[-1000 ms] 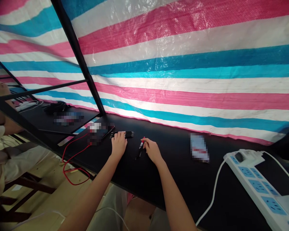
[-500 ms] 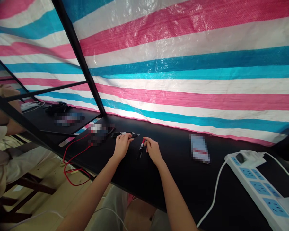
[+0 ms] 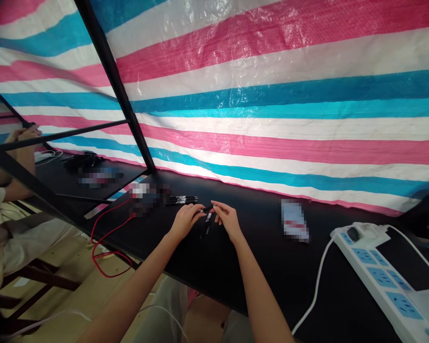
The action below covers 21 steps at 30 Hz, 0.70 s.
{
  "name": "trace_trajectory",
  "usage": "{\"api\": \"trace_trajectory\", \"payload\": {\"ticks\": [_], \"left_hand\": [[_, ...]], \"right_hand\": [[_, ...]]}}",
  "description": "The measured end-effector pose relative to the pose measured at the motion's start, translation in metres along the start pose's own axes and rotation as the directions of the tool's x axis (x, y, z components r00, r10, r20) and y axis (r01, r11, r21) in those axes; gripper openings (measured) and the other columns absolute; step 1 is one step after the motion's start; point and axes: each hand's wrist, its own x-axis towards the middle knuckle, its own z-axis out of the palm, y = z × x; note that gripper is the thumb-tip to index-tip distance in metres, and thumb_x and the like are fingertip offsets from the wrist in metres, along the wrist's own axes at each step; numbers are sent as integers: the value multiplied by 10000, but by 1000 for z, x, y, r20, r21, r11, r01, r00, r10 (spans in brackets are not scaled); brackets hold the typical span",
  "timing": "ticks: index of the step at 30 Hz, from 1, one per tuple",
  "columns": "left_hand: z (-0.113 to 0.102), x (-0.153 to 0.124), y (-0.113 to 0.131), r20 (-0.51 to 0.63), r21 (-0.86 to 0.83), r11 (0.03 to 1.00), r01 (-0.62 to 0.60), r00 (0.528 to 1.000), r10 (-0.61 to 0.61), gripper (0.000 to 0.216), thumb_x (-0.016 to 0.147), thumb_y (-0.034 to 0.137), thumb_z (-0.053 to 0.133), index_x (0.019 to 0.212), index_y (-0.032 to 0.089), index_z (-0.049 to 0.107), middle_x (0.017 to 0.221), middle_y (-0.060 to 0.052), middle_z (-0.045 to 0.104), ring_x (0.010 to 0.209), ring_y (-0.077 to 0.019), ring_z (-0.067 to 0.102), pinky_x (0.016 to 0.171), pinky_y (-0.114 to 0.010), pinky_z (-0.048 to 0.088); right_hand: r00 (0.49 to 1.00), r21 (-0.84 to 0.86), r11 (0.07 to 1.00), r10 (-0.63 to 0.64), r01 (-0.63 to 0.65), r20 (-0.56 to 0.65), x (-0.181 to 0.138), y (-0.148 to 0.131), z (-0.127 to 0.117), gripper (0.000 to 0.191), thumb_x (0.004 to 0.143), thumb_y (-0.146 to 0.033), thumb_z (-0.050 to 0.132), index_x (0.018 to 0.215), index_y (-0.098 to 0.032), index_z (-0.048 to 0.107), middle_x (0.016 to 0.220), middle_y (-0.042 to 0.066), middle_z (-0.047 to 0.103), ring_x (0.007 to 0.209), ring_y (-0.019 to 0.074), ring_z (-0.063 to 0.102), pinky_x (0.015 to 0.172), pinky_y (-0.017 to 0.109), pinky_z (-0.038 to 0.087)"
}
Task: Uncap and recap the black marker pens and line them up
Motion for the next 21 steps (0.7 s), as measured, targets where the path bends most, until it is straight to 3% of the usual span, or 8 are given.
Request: {"api": "trace_trajectory", "payload": {"ticks": [3,6,18,21], "left_hand": [[1,-1,-1,-15,12,999,-43,999,43,325,874,381,391,1137,237,517,836,-31,602,767,-141,518,729,-254,366],[1,-1,-1,-27,43,994,-97,995,98,325,879,381,373,1098,224,554,842,-39,612,765,-146,514,712,-260,362],[0,-1,-1,-35,22,998,-59,998,60,317,875,390,379,966,200,615,774,-40,578,721,-137,497,680,-254,365],[1,-1,-1,-47,9,999,-44,998,44,295,868,385,401,947,203,621,757,-33,563,725,-135,502,679,-247,370]], "right_hand": [[999,-19,1000,-7,6,-43,0,-2,-3,402,707,-439,573,1005,-180,646,624,0,571,429,71,408,390,209,323],[998,-48,998,-30,28,-49,0,-5,-5,346,707,-438,579,901,-170,681,519,-21,504,420,71,385,396,211,309],[992,-49,999,6,-12,-127,2,3,-7,317,695,-457,592,770,-152,629,462,-36,479,383,64,365,384,204,265],[995,-26,999,25,-28,-97,2,1,-8,331,683,-458,601,812,-154,624,480,-35,494,390,65,379,384,201,274]]}}
